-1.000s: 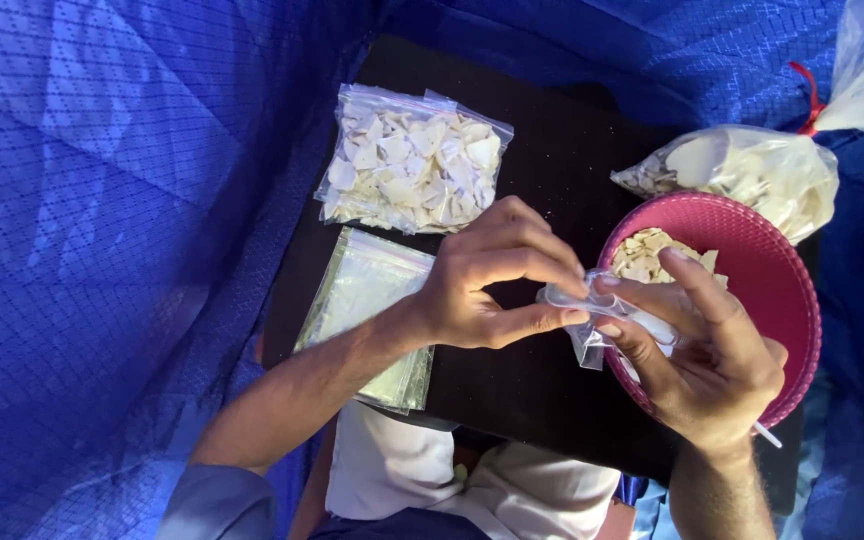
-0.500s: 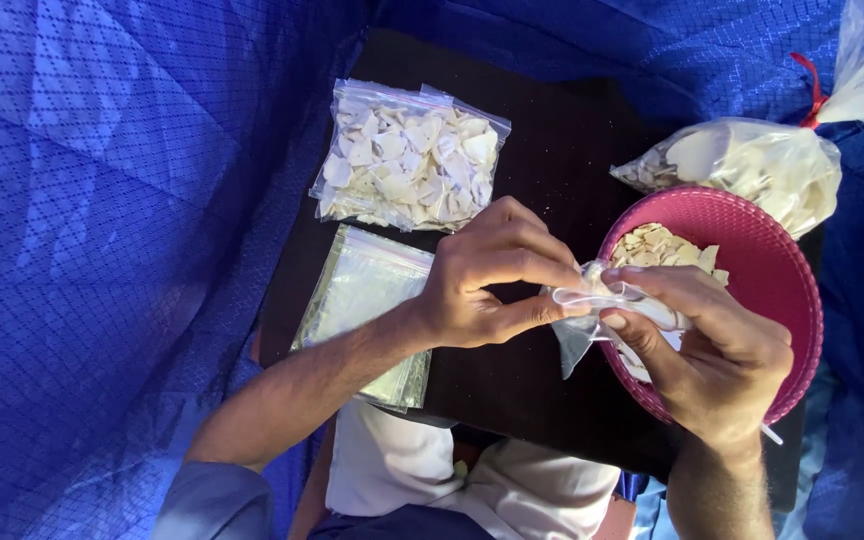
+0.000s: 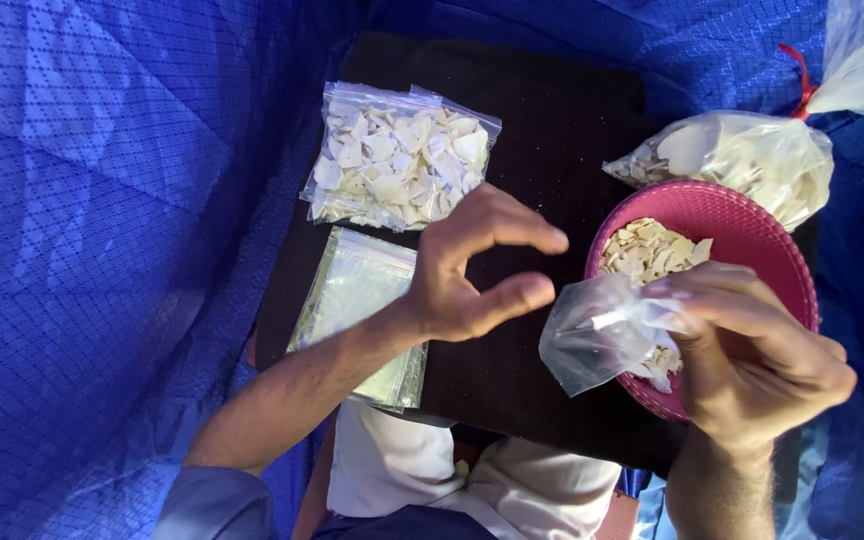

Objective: Bagging small white food flakes into plastic zip-lock bags using a spoon and sealing them by hand.

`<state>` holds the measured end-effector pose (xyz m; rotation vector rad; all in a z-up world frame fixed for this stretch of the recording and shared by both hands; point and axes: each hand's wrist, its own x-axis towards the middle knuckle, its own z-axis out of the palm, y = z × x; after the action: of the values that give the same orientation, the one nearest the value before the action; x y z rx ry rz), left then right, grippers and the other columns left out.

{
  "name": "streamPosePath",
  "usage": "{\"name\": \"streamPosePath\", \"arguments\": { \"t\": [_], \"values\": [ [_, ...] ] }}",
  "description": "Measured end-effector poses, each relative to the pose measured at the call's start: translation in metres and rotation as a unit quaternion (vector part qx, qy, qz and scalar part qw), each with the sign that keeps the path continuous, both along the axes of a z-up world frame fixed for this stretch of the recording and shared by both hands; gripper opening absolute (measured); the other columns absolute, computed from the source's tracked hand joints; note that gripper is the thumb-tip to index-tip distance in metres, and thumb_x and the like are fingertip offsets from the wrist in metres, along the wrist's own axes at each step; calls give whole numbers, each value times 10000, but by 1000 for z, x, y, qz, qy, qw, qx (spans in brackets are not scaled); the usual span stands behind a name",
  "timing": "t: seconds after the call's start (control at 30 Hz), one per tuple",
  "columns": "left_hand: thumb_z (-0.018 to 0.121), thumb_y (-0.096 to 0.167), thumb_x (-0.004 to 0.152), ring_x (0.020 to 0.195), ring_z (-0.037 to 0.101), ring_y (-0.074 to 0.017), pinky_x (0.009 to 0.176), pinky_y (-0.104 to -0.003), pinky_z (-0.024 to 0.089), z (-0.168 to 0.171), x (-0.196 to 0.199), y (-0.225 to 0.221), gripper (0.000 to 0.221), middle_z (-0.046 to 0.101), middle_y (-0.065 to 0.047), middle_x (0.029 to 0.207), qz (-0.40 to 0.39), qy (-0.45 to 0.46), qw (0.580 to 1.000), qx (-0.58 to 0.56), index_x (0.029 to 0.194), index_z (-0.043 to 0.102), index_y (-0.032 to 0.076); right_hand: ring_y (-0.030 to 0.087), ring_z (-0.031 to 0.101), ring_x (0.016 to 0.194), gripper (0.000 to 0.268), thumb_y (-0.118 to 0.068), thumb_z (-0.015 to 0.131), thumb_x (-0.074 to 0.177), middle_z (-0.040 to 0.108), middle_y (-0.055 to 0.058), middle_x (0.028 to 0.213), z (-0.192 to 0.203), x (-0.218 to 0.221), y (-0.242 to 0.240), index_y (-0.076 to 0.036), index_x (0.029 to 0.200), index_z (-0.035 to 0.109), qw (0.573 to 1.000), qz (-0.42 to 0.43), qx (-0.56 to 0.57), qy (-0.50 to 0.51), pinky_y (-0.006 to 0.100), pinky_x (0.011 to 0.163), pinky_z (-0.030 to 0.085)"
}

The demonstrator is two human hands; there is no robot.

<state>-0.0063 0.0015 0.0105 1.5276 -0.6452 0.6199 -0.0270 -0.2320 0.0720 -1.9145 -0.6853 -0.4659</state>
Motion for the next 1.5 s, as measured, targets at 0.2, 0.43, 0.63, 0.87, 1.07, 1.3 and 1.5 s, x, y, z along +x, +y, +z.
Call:
{"name": "streamPosePath", "arguments": {
  "t": [0.2,0.43,0.63,0.87,1.07,1.3,1.5],
  "values": [
    [570,425,1004,1135,615,-190,982,-344,533,-3,6,-1,524,625,-111,1269,-146,245,956,-65,1384,518,67,300,729,986,143,-9,699,998,693,236,1024,-21,6,-17,58,1045,581,996,-26,69,-52,364,939,626],
    [600,492,955,951,725,-208,864,-352,624,-11,8,-2,582,746,-136,1074,-348,402,843,-80,1262,673,3,280,738,1065,356,-158,728,974,694,209,1120,-24,5,-14,6,1214,522,995,-33,95,-20,376,1024,653],
    [679,185,996,729,666,-118,713,-282,573,-14,11,5,115,699,-40,808,-291,324,873,-218,1008,708,75,376,702,1219,440,-43,735,899,652,316,1169,-6,2,-2,2,1170,392,998,-1,67,23,358,972,631],
    [686,168,989,649,597,-108,644,-265,520,-13,16,13,142,632,-30,749,-247,319,870,-284,1025,675,31,265,680,966,259,-22,843,693,673,321,1284,4,6,-11,65,863,669,997,54,-26,44,288,789,539],
    [647,229,999,714,587,-106,705,-261,506,-9,18,14,152,653,-25,784,-134,298,930,-168,989,674,80,241,675,894,255,1,877,683,702,269,1212,7,-1,-14,51,876,718,997,16,-66,35,285,782,549],
    [927,731,620,1460,481,-274,1272,-511,284,8,-2,5,1179,520,-51,1523,44,-36,961,270,1497,428,121,339,620,1191,221,-112,909,765,635,239,1318,0,-9,7,-32,938,797,985,-19,-146,-91,408,940,576],
    [1011,583,655,1504,399,-261,1235,-534,199,-1,-4,-8,1155,509,-46,1551,44,-18,938,342,1516,394,122,342,546,1315,192,-147,844,806,554,195,1438,-9,-11,6,-109,992,813,984,52,-158,-62,462,1121,516]
  ]
}}
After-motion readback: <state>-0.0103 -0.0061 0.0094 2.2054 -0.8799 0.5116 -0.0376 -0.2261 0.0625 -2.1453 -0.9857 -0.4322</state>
